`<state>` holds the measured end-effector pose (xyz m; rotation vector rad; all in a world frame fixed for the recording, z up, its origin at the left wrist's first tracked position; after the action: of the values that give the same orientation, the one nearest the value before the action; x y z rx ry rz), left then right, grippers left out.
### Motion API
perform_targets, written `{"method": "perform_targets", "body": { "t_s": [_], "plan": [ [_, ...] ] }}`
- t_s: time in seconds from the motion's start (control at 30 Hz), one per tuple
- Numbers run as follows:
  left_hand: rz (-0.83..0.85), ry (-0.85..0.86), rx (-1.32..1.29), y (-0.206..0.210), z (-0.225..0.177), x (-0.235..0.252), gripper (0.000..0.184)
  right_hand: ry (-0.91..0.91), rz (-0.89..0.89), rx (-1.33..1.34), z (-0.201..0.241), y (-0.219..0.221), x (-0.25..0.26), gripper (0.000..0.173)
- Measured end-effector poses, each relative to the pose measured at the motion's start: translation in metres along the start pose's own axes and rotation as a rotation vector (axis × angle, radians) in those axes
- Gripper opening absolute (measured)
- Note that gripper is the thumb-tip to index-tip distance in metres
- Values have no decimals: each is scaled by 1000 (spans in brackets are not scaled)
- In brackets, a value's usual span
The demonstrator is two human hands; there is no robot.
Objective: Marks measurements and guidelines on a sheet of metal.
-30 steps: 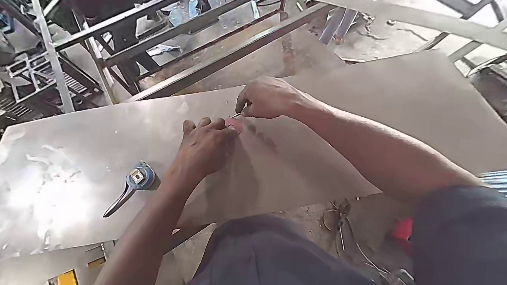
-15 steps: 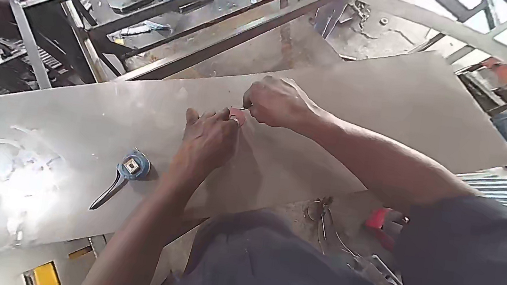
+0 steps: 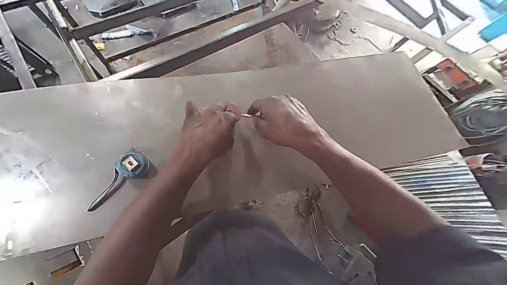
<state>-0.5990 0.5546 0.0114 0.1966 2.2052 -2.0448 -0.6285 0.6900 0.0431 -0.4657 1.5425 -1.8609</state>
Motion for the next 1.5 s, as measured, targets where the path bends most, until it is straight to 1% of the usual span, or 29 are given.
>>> {"method": "perform_targets", "body": {
  "t_s": [0.03,0.07,0.1,0.2,0.3,0.37,0.43,0.5,0.63,0.73,0.77,0.87,0.97,1.1,1.27,1.33,1.43,1.5],
  "plan": [
    [27,11,2,-1,1,2,30,5,-51,69,-3,-5,-8,28],
    [57,26,6,-2,3,5,32,-3,-66,129,-4,-7,-17,34],
    [101,38,3,-4,6,8,34,-18,-62,173,-3,-7,-25,36],
    [197,86,44,-13,11,23,30,-22,-75,221,-1,-3,-39,29],
    [299,133,46,-19,11,33,27,-5,-117,178,8,1,-39,24],
    [319,181,43,-22,11,36,33,-28,-141,123,17,4,-32,25],
    [337,177,38,-22,11,39,38,-80,-150,62,27,9,-23,26],
    [332,143,46,-18,15,44,40,-126,-154,14,34,12,-13,23],
    [328,131,51,-14,18,44,40,-165,-134,-38,39,18,0,16],
    [332,119,40,-14,17,43,40,-203,-146,-62,41,22,6,19],
    [328,112,36,-14,18,42,40,-210,-154,-71,41,23,8,14],
    [343,80,28,-13,16,39,44,-210,-90,-90,43,24,9,13],
    [340,70,28,-14,15,37,42,-238,-42,-109,41,20,5,13],
    [320,70,27,-12,15,34,35,-306,-34,-78,23,18,5,17],
    [327,3,48,-15,11,27,44,-379,12,-5,-3,8,10,22],
    [324,-13,68,-12,13,22,50,-426,38,46,-9,8,15,20],
    [260,1,108,-13,7,22,49,-457,45,125,-23,0,17,15],
    [283,0,78,-19,0,25,54,-462,52,192,-34,-9,20,14]
  ]
}}
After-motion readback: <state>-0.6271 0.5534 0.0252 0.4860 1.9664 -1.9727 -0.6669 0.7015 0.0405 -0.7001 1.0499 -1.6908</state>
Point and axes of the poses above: each hand's wrist, its own x-axis towards the middle knuckle, its own y-axis out of the palm, z = x × y, the point moved 6 cm from there along x, towards the middle knuckle, and after that the axes turned 15 degrees about -y, right-handed, at the moved point
